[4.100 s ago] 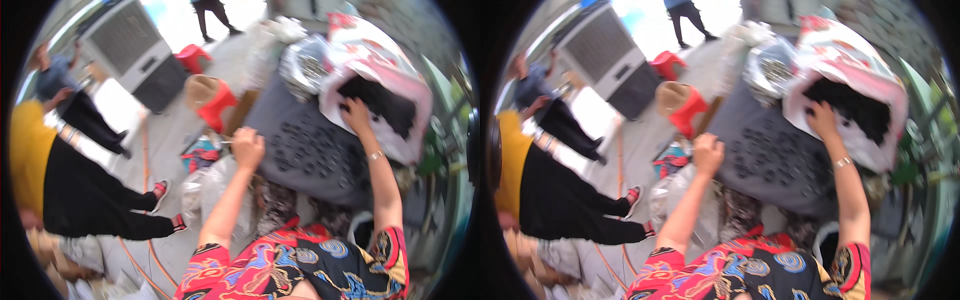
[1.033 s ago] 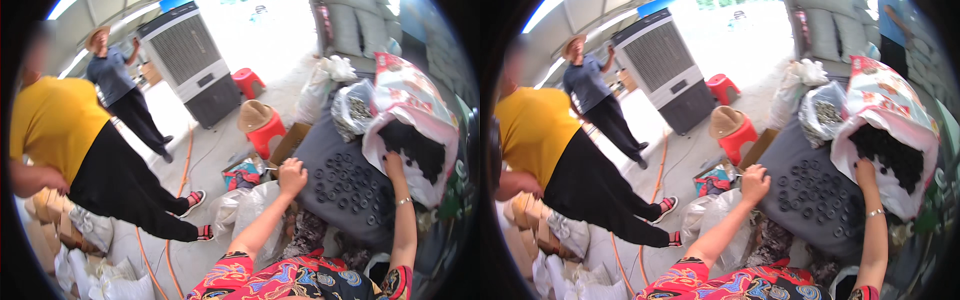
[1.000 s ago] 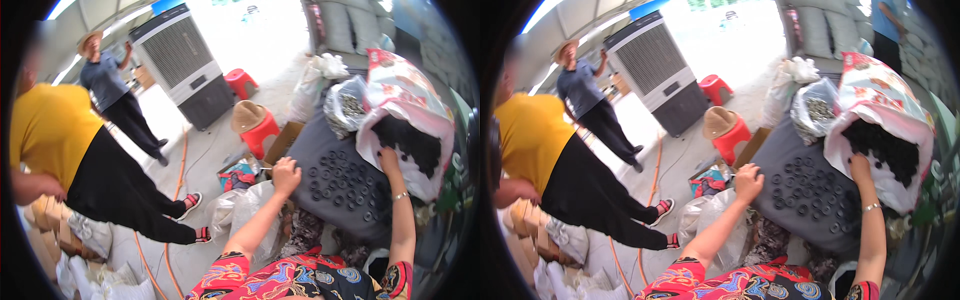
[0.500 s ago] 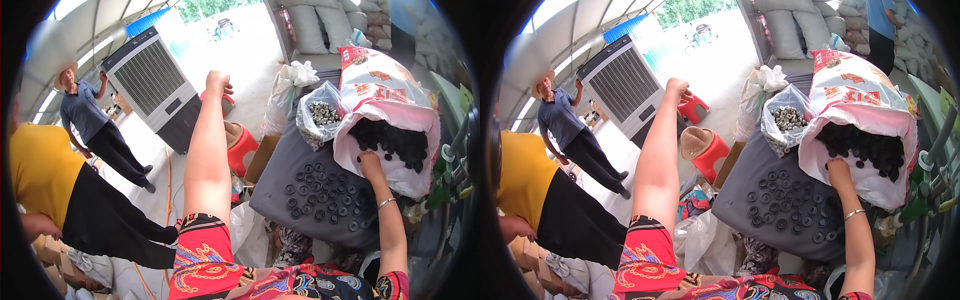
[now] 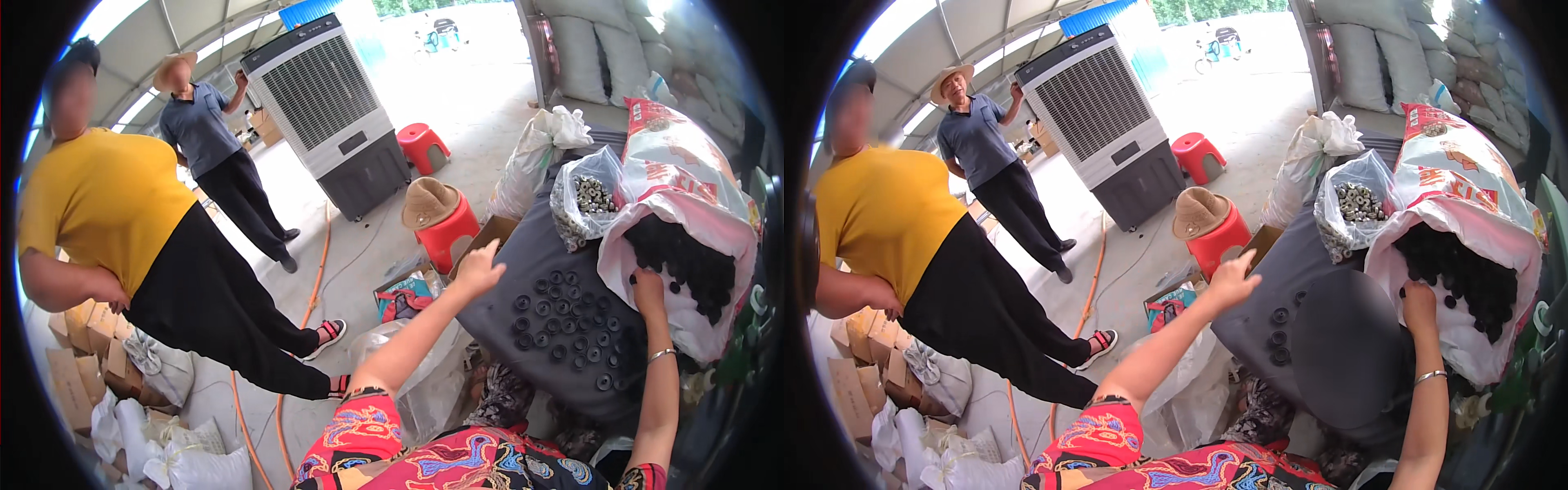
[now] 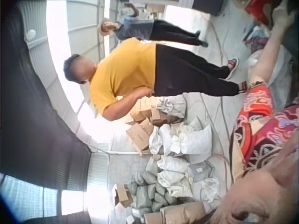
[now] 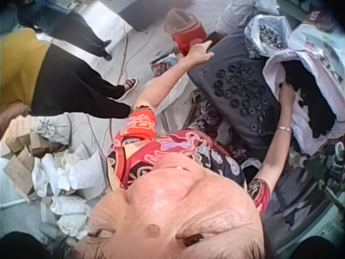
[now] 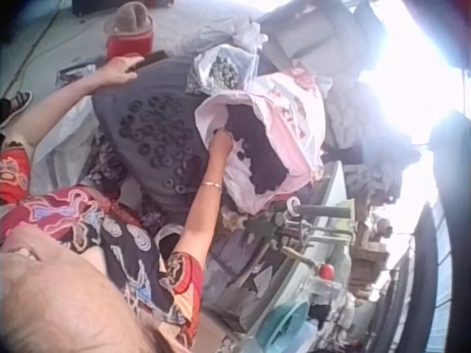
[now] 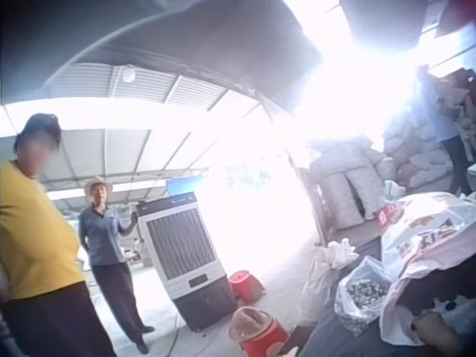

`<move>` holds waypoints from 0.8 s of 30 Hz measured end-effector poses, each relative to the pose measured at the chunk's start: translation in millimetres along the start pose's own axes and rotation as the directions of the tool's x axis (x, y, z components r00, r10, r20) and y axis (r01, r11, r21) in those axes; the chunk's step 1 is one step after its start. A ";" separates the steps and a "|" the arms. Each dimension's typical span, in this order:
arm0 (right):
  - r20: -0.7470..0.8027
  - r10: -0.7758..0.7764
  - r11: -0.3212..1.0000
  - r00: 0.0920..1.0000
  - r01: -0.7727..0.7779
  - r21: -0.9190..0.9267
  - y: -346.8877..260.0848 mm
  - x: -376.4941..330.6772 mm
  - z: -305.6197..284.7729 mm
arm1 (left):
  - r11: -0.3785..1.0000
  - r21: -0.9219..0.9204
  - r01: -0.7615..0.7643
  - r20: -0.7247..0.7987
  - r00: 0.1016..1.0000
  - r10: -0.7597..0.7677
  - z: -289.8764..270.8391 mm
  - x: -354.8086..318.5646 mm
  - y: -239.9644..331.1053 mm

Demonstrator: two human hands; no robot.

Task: The person uses a manual press machine to attach metal shanks to black plastic buttons. They place a button under the press, operate the lever, and then arrange the finished buttons on a grey mat. The person also handles metal shanks and organizes the components on the work surface.

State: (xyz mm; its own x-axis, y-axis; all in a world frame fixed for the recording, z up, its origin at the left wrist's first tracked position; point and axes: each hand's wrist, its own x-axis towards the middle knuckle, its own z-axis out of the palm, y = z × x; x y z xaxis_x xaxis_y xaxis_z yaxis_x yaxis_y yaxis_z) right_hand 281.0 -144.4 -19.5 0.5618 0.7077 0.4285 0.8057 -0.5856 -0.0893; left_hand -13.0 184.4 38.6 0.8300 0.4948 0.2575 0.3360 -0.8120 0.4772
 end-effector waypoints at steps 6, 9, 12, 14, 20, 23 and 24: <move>0.030 0.015 0.999 0.999 -0.016 0.044 -4.6 0.5 -5.2 | 0.981 0.071 0.182 -0.146 0.974 -0.171 49.2 -58.7 -6.1; 0.024 0.021 0.999 0.999 -0.022 0.049 -2.5 -1.2 -4.3 | 0.962 0.169 0.214 -0.220 0.960 -0.175 57.2 -62.2 5.8; 0.025 0.046 0.998 0.999 -0.047 0.041 3.0 -1.9 1.8 | 0.964 0.178 0.198 -0.286 0.948 -0.141 60.5 -64.5 6.7; 0.021 0.053 0.998 0.998 -0.054 0.040 1.4 -2.1 3.1 | 0.973 0.155 0.173 -0.347 0.931 -0.110 62.3 -66.6 2.8; -0.035 0.006 0.997 0.999 -0.004 0.074 -6.8 -3.9 -5.5 | 0.980 0.115 0.162 -0.394 0.913 -0.104 58.4 -72.2 7.3; -0.088 -0.020 0.993 0.996 0.030 0.117 3.2 -8.5 -3.0 | 0.985 0.125 0.118 -0.446 0.894 -0.050 62.0 -68.8 7.5; -0.091 -0.005 0.989 0.996 0.019 0.148 12.9 -8.6 -0.8 | 0.990 0.109 0.093 -0.445 0.895 -0.035 60.8 -63.3 11.7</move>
State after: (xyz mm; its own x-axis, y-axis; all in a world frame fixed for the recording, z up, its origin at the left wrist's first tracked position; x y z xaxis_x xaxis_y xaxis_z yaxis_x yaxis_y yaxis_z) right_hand 286.4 -158.3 -23.5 0.5383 0.6717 0.5090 0.8349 -0.5073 -0.2135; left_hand -34.5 124.7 -23.2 0.5328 0.6093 0.5873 0.4586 -0.7911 0.4047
